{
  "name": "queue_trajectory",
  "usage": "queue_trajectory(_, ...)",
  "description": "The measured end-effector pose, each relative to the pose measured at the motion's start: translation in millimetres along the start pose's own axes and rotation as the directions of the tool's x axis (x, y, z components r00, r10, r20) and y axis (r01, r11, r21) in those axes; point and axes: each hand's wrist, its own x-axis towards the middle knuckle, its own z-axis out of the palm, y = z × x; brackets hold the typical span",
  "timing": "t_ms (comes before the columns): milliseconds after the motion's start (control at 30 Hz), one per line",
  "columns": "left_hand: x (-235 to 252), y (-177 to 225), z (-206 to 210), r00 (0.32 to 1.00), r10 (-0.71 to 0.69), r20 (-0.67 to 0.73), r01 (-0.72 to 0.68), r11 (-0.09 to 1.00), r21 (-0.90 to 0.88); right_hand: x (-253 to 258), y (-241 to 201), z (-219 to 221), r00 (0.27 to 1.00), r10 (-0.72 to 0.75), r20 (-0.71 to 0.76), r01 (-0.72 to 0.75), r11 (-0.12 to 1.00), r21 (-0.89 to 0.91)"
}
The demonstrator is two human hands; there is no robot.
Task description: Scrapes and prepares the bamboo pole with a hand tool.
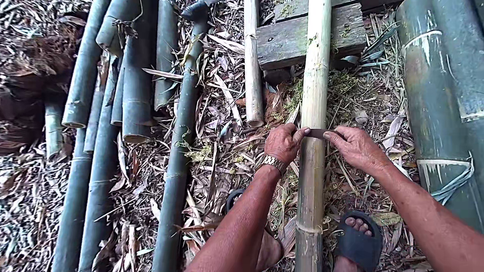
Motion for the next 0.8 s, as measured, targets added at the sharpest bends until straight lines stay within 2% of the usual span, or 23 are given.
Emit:
queue_trajectory(67,-18,-6,6,1.000,0.014,0.005,-0.014,1.000,0.007,-18,4,10,0.999,0.027,0.018,-0.027,0.999,0.020)
queue_trajectory(167,-71,-14,19,0.997,0.059,-0.054,-0.059,0.998,0.005,-60,8,27,1.000,0.010,0.006,-0.010,1.000,0.009)
queue_trajectory(267,-52,-12,20,0.998,0.015,-0.063,-0.018,0.999,-0.036,-44,5,19,1.000,0.018,-0.009,-0.018,0.999,-0.028)
queue_trajectory(400,-4,-4,3,0.998,-0.053,0.034,0.055,0.996,-0.076,-5,-6,1,1.000,0.023,-0.011,-0.023,0.999,-0.048)
queue_trajectory(533,-51,-5,12,0.999,-0.031,0.023,0.034,0.993,-0.113,-45,-3,15,1.000,0.028,-0.004,-0.028,0.997,-0.069)
queue_trajectory(633,-48,-13,16,1.000,-0.005,0.010,0.006,0.990,-0.140,-37,-6,9,0.998,0.048,0.036,-0.044,0.994,-0.102)
queue_trajectory(733,-21,-8,7,0.996,-0.071,0.059,0.079,0.984,-0.161,-13,-13,0,0.998,0.054,0.041,-0.049,0.992,-0.118)
queue_trajectory(800,-37,3,-2,0.978,-0.158,0.134,0.176,0.975,-0.135,-27,-13,7,1.000,0.024,0.017,-0.022,0.992,-0.123)
